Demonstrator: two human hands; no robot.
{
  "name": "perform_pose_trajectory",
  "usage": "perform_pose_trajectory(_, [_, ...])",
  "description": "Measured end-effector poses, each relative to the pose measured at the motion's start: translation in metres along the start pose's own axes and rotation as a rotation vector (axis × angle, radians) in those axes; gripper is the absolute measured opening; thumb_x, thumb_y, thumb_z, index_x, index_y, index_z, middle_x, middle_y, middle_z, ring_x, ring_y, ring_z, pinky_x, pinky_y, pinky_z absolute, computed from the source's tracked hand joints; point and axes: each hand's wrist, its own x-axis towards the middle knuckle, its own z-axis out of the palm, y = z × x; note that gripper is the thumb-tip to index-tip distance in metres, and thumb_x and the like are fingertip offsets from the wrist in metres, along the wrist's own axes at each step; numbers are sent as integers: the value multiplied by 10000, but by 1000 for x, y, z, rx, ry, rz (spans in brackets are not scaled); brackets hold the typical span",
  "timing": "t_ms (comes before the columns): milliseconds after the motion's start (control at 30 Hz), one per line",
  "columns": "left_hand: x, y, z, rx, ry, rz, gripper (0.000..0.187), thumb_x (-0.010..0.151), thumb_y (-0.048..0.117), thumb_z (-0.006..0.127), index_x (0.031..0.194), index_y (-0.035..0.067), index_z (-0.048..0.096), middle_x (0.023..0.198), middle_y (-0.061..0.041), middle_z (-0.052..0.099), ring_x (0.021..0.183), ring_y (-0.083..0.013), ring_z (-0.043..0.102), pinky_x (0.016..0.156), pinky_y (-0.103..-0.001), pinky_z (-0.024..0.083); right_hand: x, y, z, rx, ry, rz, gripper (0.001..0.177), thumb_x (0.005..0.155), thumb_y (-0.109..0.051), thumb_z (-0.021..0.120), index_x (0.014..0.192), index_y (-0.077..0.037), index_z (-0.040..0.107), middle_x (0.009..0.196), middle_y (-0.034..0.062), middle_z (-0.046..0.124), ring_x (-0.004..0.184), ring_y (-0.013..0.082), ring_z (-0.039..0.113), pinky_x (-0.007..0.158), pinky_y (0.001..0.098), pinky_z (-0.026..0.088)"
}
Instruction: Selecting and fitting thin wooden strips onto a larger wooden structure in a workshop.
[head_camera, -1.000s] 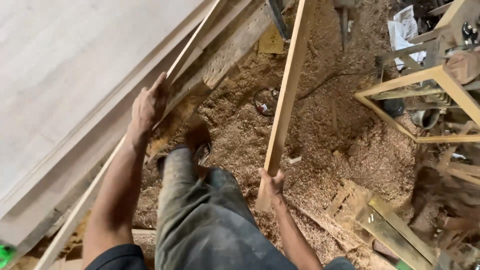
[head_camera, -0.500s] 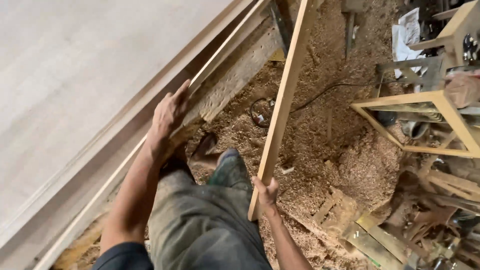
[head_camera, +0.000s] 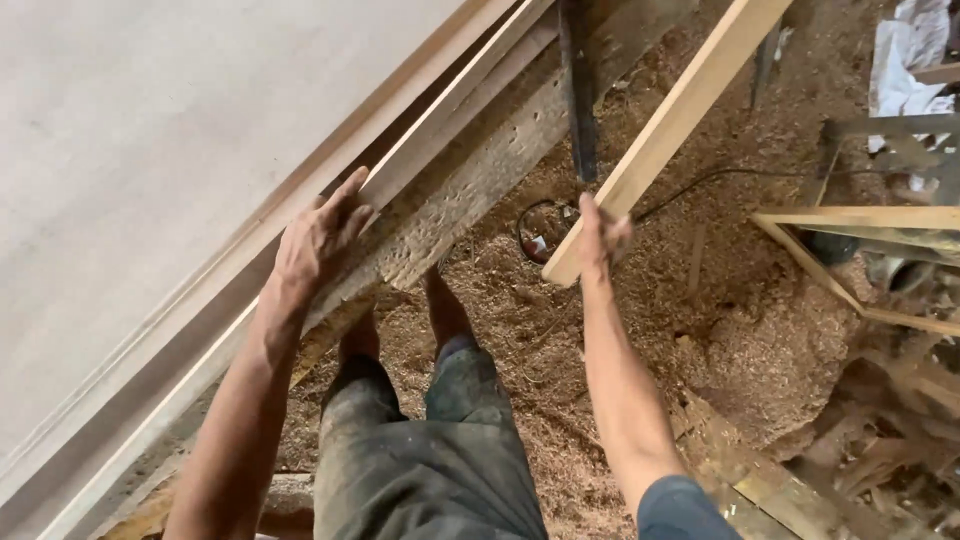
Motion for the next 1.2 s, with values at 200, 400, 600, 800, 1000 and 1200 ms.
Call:
perform_pose_trajectory(200, [22,29,15,69,29,-33,519,1045,568,519,1550,474,447,961,-251,630,903,-529,655,815,-608,545,79,-30,25,-60,-45,-113,1037,731,-638,900,1422,15,485,1327,252,537,1237,345,596,1026,502,444])
perform_pose_trajectory(400, [54,55,44,118,117,-13,502,1031,502,584,1521,451,490,1084,-232,638,928,-510,669,845,-628,555,41,0,30,87,-166,-227,603,767,-309,890,1192,13,608,1037,145,648,1002,277,646,929,443,508])
perform_pose_trajectory(600, [98,52,81,232,198,213,496,1113,456,410,1554,269,282,1050,-129,476,813,-461,676,732,-604,604,-4,79,-43,116,-12,-28,818,735,-377,906,1289,52,484,1221,233,524,1131,295,578,898,481,461])
perform_pose_trajectory(800, [120,50,99,400,642,478,186,1052,88,483,1170,88,626,1174,-139,577,989,-253,588,840,-418,508,-10,115,-91,119,108,-238,274,724,-217,816,624,-120,580,561,25,624,453,130,527,368,339,402])
perform_pose_trajectory(1000, [89,41,77,447,738,256,151,1024,194,627,1145,108,603,1029,-84,554,833,-182,545,733,-338,529,-8,48,-50,-26,-41,15,671,679,-366,775,1229,-12,625,1026,127,749,870,242,703,707,426,631])
perform_pose_trajectory(1200, [76,23,61,314,611,369,117,1089,191,668,1050,81,653,1007,-104,662,811,-200,597,605,-307,525,-9,-16,40,69,-133,74,760,735,-351,811,1358,13,571,1193,159,747,1009,259,735,921,419,649])
